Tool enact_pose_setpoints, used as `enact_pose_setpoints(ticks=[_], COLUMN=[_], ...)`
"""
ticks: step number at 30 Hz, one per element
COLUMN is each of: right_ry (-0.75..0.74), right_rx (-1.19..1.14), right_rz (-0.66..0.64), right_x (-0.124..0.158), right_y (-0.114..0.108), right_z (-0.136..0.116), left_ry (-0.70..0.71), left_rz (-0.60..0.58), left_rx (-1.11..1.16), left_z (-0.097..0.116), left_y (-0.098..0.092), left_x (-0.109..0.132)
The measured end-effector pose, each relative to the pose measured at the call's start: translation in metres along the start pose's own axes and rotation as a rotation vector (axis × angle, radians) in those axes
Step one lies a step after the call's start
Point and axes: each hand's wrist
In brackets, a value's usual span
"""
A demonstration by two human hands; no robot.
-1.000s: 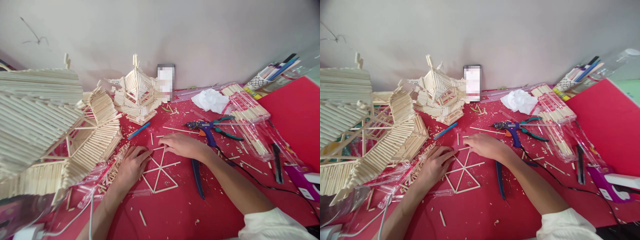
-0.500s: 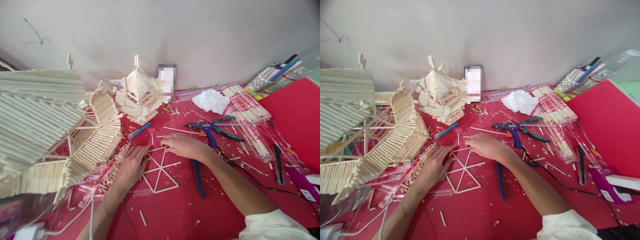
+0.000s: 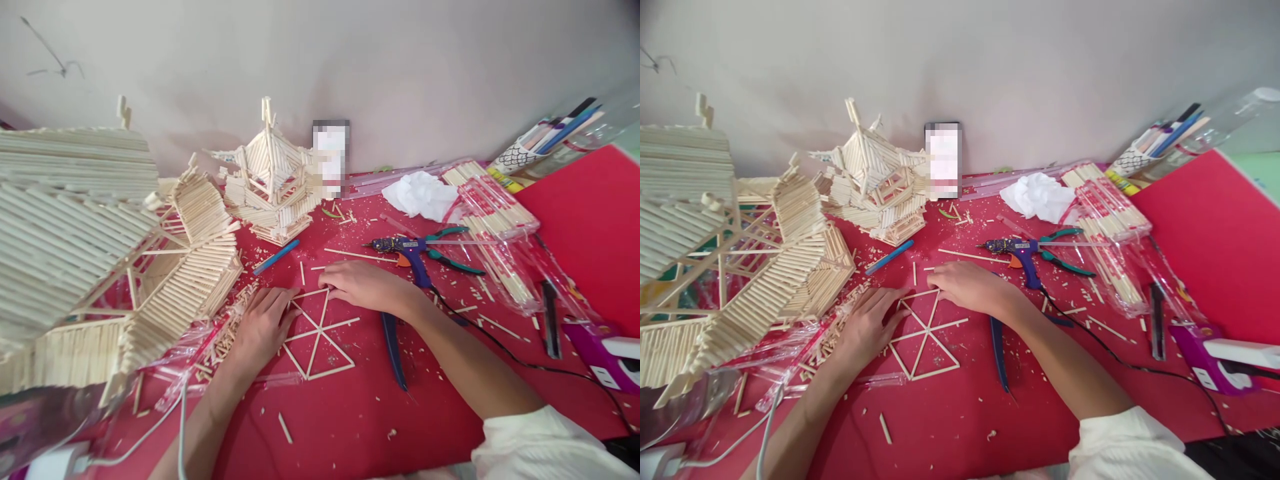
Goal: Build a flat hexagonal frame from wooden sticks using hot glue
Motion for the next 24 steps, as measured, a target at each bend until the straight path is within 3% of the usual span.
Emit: enact_pose_setpoints(ticks=[24], right_ry=[0.025], right_rx=[0.037], right_rz=[-0.051], right_x=[0.0005], right_y=[-0.0060], right_z=[-0.0048], left_ry=[-0.032], left_rz=[0.009], left_rx=[0.010], left_z=[0.0018], left_y=[0.0005], left_x=[0.0001])
Point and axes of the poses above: each hand's wrist, its own x-axis away from the middle knuckle, its own y-axis out of the palm, z = x × y, and after that the axes turned 6 degrees about y, right-handed
